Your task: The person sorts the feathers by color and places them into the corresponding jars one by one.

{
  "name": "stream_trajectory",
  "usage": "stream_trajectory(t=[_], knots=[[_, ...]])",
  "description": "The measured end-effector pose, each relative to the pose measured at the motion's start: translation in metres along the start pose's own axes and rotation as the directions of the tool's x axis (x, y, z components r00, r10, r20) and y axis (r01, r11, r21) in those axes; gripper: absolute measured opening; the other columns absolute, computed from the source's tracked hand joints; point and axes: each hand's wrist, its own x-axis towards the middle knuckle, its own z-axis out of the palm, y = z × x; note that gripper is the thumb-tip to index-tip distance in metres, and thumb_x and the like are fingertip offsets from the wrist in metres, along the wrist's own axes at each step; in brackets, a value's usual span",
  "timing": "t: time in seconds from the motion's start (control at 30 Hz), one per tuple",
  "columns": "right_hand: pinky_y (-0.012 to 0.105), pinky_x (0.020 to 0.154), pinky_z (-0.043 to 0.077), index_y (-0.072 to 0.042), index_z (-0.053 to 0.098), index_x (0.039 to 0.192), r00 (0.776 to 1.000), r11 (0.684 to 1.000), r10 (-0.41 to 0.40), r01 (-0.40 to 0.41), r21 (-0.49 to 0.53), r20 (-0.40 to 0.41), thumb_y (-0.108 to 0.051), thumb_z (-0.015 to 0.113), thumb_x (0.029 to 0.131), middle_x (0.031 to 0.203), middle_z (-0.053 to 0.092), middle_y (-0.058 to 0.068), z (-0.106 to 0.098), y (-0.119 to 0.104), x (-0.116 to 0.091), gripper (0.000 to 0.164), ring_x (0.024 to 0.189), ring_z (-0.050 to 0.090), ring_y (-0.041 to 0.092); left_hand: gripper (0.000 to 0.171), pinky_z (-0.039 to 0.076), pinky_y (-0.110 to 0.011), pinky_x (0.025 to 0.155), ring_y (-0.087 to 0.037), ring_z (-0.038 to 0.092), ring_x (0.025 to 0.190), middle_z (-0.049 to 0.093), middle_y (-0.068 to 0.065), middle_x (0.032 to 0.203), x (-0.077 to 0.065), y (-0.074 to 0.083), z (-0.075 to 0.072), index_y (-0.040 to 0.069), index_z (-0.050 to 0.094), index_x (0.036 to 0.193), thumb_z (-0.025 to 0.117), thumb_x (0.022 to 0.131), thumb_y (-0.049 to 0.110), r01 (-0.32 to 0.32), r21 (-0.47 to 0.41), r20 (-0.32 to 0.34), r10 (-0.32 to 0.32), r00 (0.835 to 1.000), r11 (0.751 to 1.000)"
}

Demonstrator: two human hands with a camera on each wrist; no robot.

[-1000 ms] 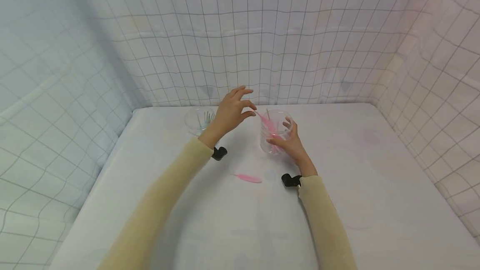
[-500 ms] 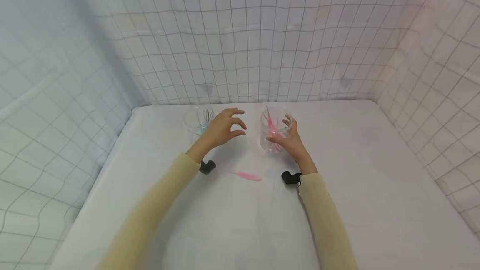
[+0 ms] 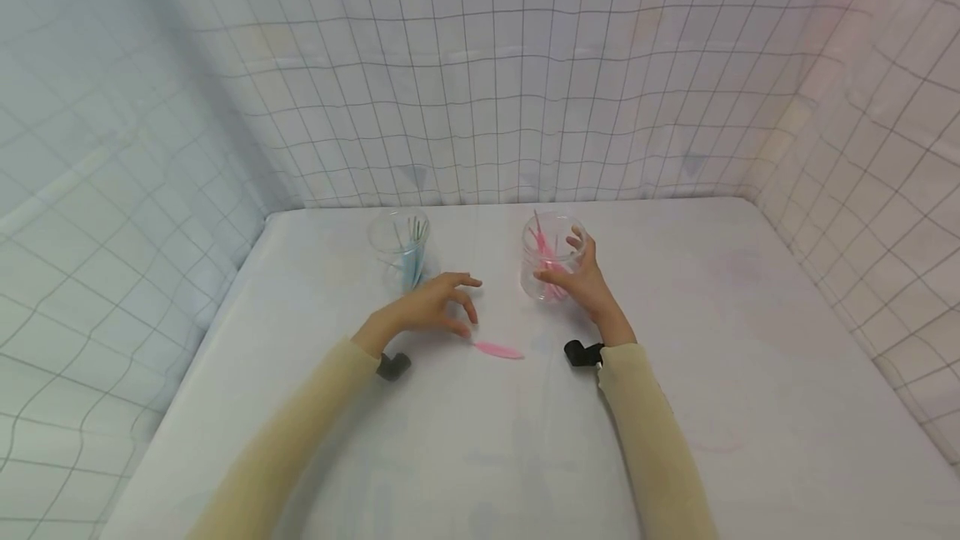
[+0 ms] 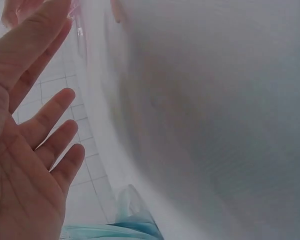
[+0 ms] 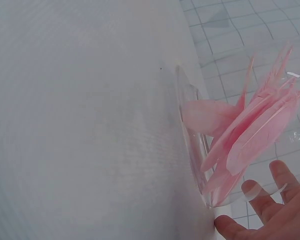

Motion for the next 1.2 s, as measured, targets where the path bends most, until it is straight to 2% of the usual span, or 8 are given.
stream_trajectory(t=[0.07, 0.27, 0.4, 0.5, 0.67, 0.93, 1.07, 1.2], knots=[[0.057, 0.107, 0.020, -0.021, 0.007, 0.149, 1.000, 1.000, -0.002, 0.002, 0.002, -0.001, -0.028, 0.083, 0.074, 0.152, 0.018, 0.014, 0.000, 0.000, 0.000, 0.107, 0.137, 0.019, 0.038, 0.017, 0.020, -0.040, 0.110, -0.030, 0.029, 0.134, 0.045, -0.009, 0.140, -0.002, -0.002, 0.003, 0.022, 0.073, 0.085, 0.083, 0.073, 0.030, -0.003, -0.007, 0.005, 0.003, 1.000, 1.000], [0.055, 0.109, 0.018, -0.022, 0.006, 0.150, 1.000, 1.000, -0.009, 0.009, 0.016, 0.008, -0.021, 0.080, 0.078, 0.153, 0.017, 0.013, -0.001, -0.002, -0.001, 0.103, 0.137, 0.018, 0.037, 0.014, 0.019, -0.041, 0.111, -0.027, 0.028, 0.135, 0.045, -0.007, 0.140, -0.005, -0.006, 0.010, 0.028, 0.070, 0.075, 0.083, 0.073, 0.034, 0.009, 0.047, 0.042, -0.011, 0.999, 0.999], [0.057, 0.108, 0.017, -0.016, 0.004, 0.150, 1.000, 1.000, -0.005, 0.004, 0.027, 0.025, -0.013, 0.078, 0.080, 0.153, 0.015, 0.017, -0.001, -0.016, -0.008, 0.102, 0.137, 0.016, 0.041, 0.015, 0.017, -0.044, 0.111, -0.030, 0.025, 0.137, 0.045, -0.008, 0.140, -0.007, -0.006, 0.011, 0.027, 0.068, 0.072, 0.081, 0.076, 0.033, 0.014, 0.052, 0.043, -0.016, 0.999, 0.999], [0.057, 0.108, 0.017, -0.016, 0.004, 0.150, 1.000, 1.000, -0.002, 0.002, 0.020, 0.022, -0.015, 0.079, 0.079, 0.152, 0.015, 0.018, -0.002, -0.017, -0.007, 0.103, 0.137, 0.015, 0.041, 0.015, 0.015, -0.046, 0.111, -0.031, 0.023, 0.138, 0.044, -0.007, 0.141, -0.007, -0.005, 0.010, 0.027, 0.068, 0.072, 0.080, 0.077, 0.034, 0.012, 0.070, 0.039, -0.014, 0.999, 0.997], [0.057, 0.108, 0.019, -0.021, 0.006, 0.149, 1.000, 1.000, -0.006, 0.006, 0.000, 0.005, -0.028, 0.083, 0.074, 0.152, 0.017, 0.014, -0.002, -0.003, 0.000, 0.108, 0.137, 0.017, 0.039, 0.014, 0.017, -0.045, 0.111, -0.031, 0.021, 0.139, 0.043, -0.009, 0.142, -0.008, -0.003, 0.009, 0.024, 0.067, 0.074, 0.078, 0.079, 0.032, -0.036, 0.110, 0.042, 0.031, 0.999, 0.993], [0.054, 0.109, 0.018, -0.019, 0.006, 0.149, 1.000, 1.000, -0.017, 0.017, 0.018, 0.011, -0.019, 0.080, 0.078, 0.153, 0.017, 0.014, -0.002, -0.003, -0.001, 0.102, 0.138, 0.018, 0.037, 0.011, 0.016, -0.045, 0.112, -0.030, 0.017, 0.140, 0.039, -0.009, 0.146, -0.009, 0.000, 0.011, 0.022, 0.067, 0.079, 0.073, 0.085, 0.030, -0.099, 0.185, 0.058, 0.089, 0.994, 0.978], [0.054, 0.109, 0.016, -0.019, 0.005, 0.150, 1.000, 0.999, -0.007, 0.006, 0.035, 0.019, -0.015, 0.079, 0.079, 0.153, 0.016, 0.015, -0.001, -0.002, -0.001, 0.103, 0.138, 0.017, 0.037, 0.010, 0.018, -0.044, 0.111, -0.028, 0.018, 0.140, 0.038, -0.009, 0.147, -0.008, 0.000, 0.009, 0.021, 0.066, 0.082, 0.069, 0.089, 0.028, -0.110, 0.232, 0.030, 0.106, 0.994, 0.966], [0.054, 0.109, 0.016, -0.020, 0.004, 0.151, 1.000, 0.999, 0.021, -0.021, 0.035, 0.019, -0.016, 0.079, 0.079, 0.154, 0.015, 0.014, -0.001, -0.001, -0.001, 0.104, 0.138, 0.016, 0.037, 0.011, 0.020, -0.044, 0.111, -0.027, 0.019, 0.140, 0.038, -0.010, 0.146, 0.000, 0.005, -0.005, 0.018, 0.064, 0.085, 0.066, 0.091, 0.027, -0.103, 0.267, -0.064, 0.124, 0.990, 0.958]])
